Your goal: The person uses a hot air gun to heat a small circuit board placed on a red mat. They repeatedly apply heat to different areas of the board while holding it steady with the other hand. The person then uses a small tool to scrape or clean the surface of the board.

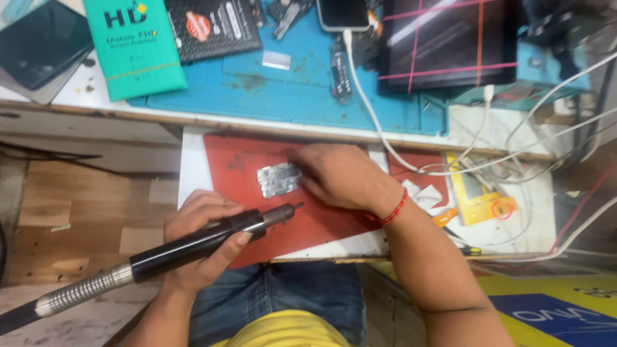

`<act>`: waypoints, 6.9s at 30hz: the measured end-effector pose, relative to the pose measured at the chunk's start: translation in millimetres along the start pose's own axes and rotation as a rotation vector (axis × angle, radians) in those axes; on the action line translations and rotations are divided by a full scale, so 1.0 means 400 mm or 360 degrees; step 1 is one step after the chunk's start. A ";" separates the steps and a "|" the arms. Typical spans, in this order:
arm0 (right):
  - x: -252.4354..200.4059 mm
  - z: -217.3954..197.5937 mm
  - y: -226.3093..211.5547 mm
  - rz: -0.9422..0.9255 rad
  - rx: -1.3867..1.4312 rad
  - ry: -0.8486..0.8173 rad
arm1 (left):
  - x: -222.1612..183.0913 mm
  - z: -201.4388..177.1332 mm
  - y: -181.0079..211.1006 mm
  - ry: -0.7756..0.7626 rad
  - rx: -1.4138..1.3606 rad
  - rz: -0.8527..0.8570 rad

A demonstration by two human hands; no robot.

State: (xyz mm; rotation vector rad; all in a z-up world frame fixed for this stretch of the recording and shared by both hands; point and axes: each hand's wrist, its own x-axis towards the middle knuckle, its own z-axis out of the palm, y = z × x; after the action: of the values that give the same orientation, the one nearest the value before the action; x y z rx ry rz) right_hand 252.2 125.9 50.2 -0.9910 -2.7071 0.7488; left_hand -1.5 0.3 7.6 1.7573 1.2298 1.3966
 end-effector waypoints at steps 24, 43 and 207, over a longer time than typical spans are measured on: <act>0.012 -0.014 -0.033 -0.0005 -0.0011 -0.0017 | 0.010 -0.001 0.019 0.0404 0.0193 -0.0120; 0.019 0.000 -0.018 0.0143 0.0052 -0.0077 | 0.016 -0.006 0.034 0.0222 0.0089 0.0003; 0.013 0.008 -0.030 0.0114 -0.0025 -0.0022 | 0.000 0.003 -0.002 0.0449 0.0117 -0.0263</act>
State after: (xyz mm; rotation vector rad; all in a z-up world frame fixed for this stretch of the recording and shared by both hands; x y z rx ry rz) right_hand 240.4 120.3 53.2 -1.0961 -2.7063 0.7505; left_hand -0.7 0.6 6.6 1.5014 1.5548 1.5549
